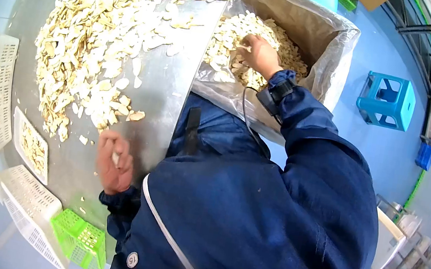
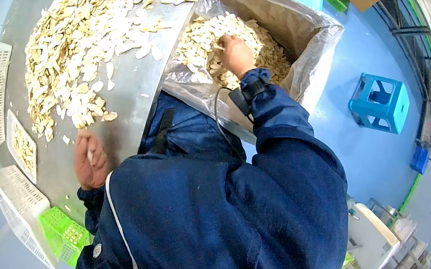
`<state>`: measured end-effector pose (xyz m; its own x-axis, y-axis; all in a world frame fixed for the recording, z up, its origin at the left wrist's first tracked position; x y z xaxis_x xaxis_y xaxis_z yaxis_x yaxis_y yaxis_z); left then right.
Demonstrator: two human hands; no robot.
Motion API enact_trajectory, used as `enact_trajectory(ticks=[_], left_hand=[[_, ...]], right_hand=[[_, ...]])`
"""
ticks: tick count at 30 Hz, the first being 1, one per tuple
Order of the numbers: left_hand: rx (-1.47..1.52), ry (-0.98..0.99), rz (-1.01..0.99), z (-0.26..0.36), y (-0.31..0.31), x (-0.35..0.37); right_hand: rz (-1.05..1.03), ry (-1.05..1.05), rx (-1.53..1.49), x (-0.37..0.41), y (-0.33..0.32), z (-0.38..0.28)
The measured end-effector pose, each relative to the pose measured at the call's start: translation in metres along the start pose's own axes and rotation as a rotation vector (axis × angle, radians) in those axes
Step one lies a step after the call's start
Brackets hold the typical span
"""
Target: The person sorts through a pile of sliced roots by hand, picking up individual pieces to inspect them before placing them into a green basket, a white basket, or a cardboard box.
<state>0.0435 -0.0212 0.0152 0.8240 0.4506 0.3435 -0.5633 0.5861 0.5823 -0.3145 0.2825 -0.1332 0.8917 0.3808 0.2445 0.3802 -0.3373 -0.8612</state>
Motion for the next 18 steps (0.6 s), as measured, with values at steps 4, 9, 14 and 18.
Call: enact_trajectory(ticks=[4,9,14,18], left_hand=[[-0.057,0.162,0.166,0.019,-0.015,0.017],[0.023,0.178,0.106,0.018,-0.011,0.014],[0.0,0.136,0.122,0.008,-0.001,0.009],[0.036,0.128,0.057,0.006,-0.002,0.004]], right_hand=[[0.067,-0.488,0.186,-0.002,0.037,-0.047],[-0.007,-0.376,0.406,-0.035,0.089,-0.052],[0.102,-0.248,0.386,-0.034,0.076,-0.011],[0.006,-0.096,0.541,-0.011,0.048,0.025]])
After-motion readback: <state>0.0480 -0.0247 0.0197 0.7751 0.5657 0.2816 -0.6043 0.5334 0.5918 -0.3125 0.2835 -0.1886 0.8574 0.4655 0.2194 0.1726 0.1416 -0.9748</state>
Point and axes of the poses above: each hand's wrist, its own x-axis away from the middle knuckle, its own y-axis out of the palm, z = x × y, the point moved 3 cm from there along -x, towards the middle knuckle, and after that the axes turned 8 degrees about y, right-handed, at the moved point
